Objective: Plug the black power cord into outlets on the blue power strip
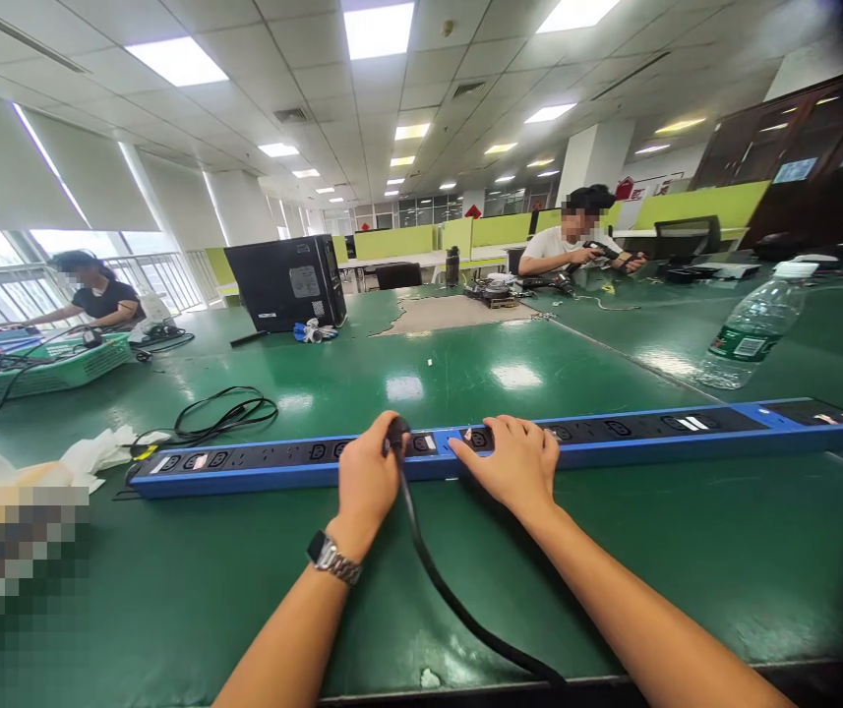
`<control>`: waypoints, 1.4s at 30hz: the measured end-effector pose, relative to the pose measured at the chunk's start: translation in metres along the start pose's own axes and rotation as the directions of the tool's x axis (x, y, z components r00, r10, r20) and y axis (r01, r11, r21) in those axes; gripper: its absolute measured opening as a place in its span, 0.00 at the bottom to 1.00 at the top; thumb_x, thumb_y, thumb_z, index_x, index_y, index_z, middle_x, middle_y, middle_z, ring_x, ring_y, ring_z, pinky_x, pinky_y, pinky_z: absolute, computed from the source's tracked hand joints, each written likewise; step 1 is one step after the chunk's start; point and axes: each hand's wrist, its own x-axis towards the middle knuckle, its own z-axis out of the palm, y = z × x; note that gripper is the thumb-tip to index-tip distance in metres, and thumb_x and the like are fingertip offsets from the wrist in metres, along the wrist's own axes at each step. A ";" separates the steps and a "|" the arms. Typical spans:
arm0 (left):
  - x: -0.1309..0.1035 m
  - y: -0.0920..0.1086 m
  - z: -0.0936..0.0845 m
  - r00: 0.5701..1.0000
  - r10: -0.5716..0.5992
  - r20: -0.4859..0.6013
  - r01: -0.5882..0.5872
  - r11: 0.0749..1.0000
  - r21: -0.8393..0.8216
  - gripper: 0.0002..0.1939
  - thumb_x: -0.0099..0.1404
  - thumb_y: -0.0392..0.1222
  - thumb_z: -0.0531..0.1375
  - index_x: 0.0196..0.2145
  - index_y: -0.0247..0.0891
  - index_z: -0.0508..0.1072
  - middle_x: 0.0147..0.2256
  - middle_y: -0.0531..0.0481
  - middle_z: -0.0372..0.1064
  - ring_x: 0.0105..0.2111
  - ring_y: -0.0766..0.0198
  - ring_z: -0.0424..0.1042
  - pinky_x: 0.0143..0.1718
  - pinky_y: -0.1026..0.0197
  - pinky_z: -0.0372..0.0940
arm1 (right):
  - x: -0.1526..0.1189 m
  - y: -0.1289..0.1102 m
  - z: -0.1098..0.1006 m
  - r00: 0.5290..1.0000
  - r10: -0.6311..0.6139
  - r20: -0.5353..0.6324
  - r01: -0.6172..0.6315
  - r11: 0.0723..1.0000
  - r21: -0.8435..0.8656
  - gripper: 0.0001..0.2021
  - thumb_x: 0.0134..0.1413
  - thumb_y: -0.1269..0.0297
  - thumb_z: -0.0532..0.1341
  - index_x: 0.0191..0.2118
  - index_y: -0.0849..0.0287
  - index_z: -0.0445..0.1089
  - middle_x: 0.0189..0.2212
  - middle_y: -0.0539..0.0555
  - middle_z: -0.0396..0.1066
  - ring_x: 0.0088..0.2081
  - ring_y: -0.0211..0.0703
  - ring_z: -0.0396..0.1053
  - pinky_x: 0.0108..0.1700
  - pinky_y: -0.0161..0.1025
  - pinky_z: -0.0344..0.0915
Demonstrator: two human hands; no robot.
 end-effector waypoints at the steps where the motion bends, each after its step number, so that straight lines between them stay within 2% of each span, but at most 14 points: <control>1: -0.003 -0.009 -0.007 1.000 -0.022 -0.010 0.023 0.999 0.031 0.12 0.68 0.42 0.57 0.48 0.41 0.74 0.34 0.49 0.78 0.30 0.63 0.73 0.34 0.65 0.64 | 0.000 -0.001 -0.001 1.000 0.004 0.006 -0.004 1.000 0.006 0.32 0.52 0.37 0.54 0.49 0.59 0.72 0.54 0.62 0.70 0.58 0.61 0.58 0.62 0.59 0.43; 4: -0.008 -0.030 -0.023 0.998 -0.055 0.008 0.054 0.994 0.099 0.14 0.68 0.43 0.57 0.49 0.40 0.74 0.35 0.48 0.78 0.31 0.62 0.74 0.35 0.64 0.64 | 0.001 -0.003 -0.001 1.000 0.015 0.009 -0.015 1.000 0.015 0.31 0.52 0.38 0.54 0.48 0.59 0.72 0.53 0.62 0.70 0.58 0.61 0.58 0.62 0.60 0.42; 6: -0.008 -0.035 -0.027 0.998 -0.061 0.020 0.058 0.990 0.126 0.14 0.68 0.43 0.56 0.49 0.40 0.73 0.35 0.48 0.78 0.31 0.62 0.74 0.35 0.64 0.64 | 0.000 -0.003 -0.001 1.000 0.019 0.007 -0.019 1.000 0.021 0.31 0.52 0.38 0.54 0.48 0.59 0.72 0.53 0.63 0.70 0.58 0.62 0.57 0.62 0.60 0.41; 12: 0.002 -0.030 -0.030 0.994 -0.038 0.103 0.009 0.964 0.267 0.13 0.68 0.41 0.56 0.49 0.42 0.74 0.34 0.48 0.78 0.32 0.58 0.75 0.35 0.62 0.64 | -0.001 -0.001 0.000 1.000 0.003 -0.011 -0.003 0.999 0.034 0.31 0.53 0.38 0.53 0.49 0.59 0.71 0.54 0.62 0.69 0.58 0.61 0.58 0.63 0.60 0.41; 16: 0.002 -0.031 -0.031 0.985 -0.012 0.171 -0.049 0.936 0.348 0.13 0.69 0.42 0.56 0.50 0.44 0.73 0.37 0.46 0.79 0.35 0.55 0.76 0.36 0.60 0.65 | -0.001 0.000 0.001 1.000 -0.004 -0.012 0.005 1.000 0.027 0.31 0.54 0.38 0.52 0.49 0.59 0.71 0.54 0.62 0.69 0.58 0.61 0.58 0.63 0.60 0.41; 24: 0.001 -0.044 -0.031 0.986 0.010 0.165 -0.054 0.964 0.261 0.13 0.68 0.43 0.58 0.49 0.42 0.74 0.39 0.46 0.78 0.38 0.56 0.75 0.40 0.59 0.66 | -0.003 -0.001 -0.001 1.000 0.010 0.015 -0.010 1.000 0.015 0.31 0.55 0.39 0.52 0.52 0.60 0.70 0.56 0.62 0.68 0.60 0.60 0.57 0.64 0.59 0.40; 30: -0.002 -0.055 -0.022 0.998 0.048 0.046 -0.054 0.991 0.119 0.14 0.66 0.44 0.59 0.49 0.40 0.75 0.42 0.46 0.78 0.41 0.57 0.75 0.46 0.56 0.68 | -0.003 -0.001 0.000 1.000 0.006 -0.003 -0.006 1.000 0.014 0.30 0.55 0.41 0.53 0.52 0.60 0.70 0.56 0.62 0.69 0.59 0.59 0.58 0.64 0.59 0.41; 37: -0.003 -0.064 -0.014 0.998 0.044 -0.034 -0.045 0.999 -0.028 0.15 0.63 0.46 0.62 0.46 0.38 0.77 0.42 0.46 0.79 0.41 0.57 0.77 0.48 0.56 0.70 | -0.003 -0.003 0.001 1.000 0.014 -0.021 -0.014 1.000 -0.003 0.28 0.56 0.44 0.54 0.51 0.62 0.71 0.55 0.62 0.69 0.59 0.58 0.58 0.63 0.58 0.42; 40: -0.001 -0.059 -0.018 0.996 0.050 -0.070 -0.053 0.998 -0.041 0.15 0.63 0.47 0.62 0.44 0.38 0.78 0.40 0.46 0.80 0.38 0.58 0.78 0.46 0.57 0.71 | -0.002 -0.003 0.003 0.999 0.011 -0.038 -0.011 1.000 -0.006 0.27 0.56 0.45 0.54 0.50 0.61 0.72 0.55 0.63 0.70 0.58 0.58 0.58 0.62 0.58 0.42; 42: 0.003 -0.047 -0.023 0.987 0.046 -0.151 -0.056 0.997 -0.061 0.15 0.64 0.48 0.61 0.44 0.38 0.77 0.38 0.48 0.80 0.36 0.59 0.78 0.43 0.60 0.71 | -0.002 -0.003 0.003 0.999 0.010 -0.045 -0.010 1.000 -0.010 0.27 0.57 0.45 0.54 0.50 0.61 0.72 0.54 0.63 0.70 0.58 0.58 0.58 0.62 0.58 0.43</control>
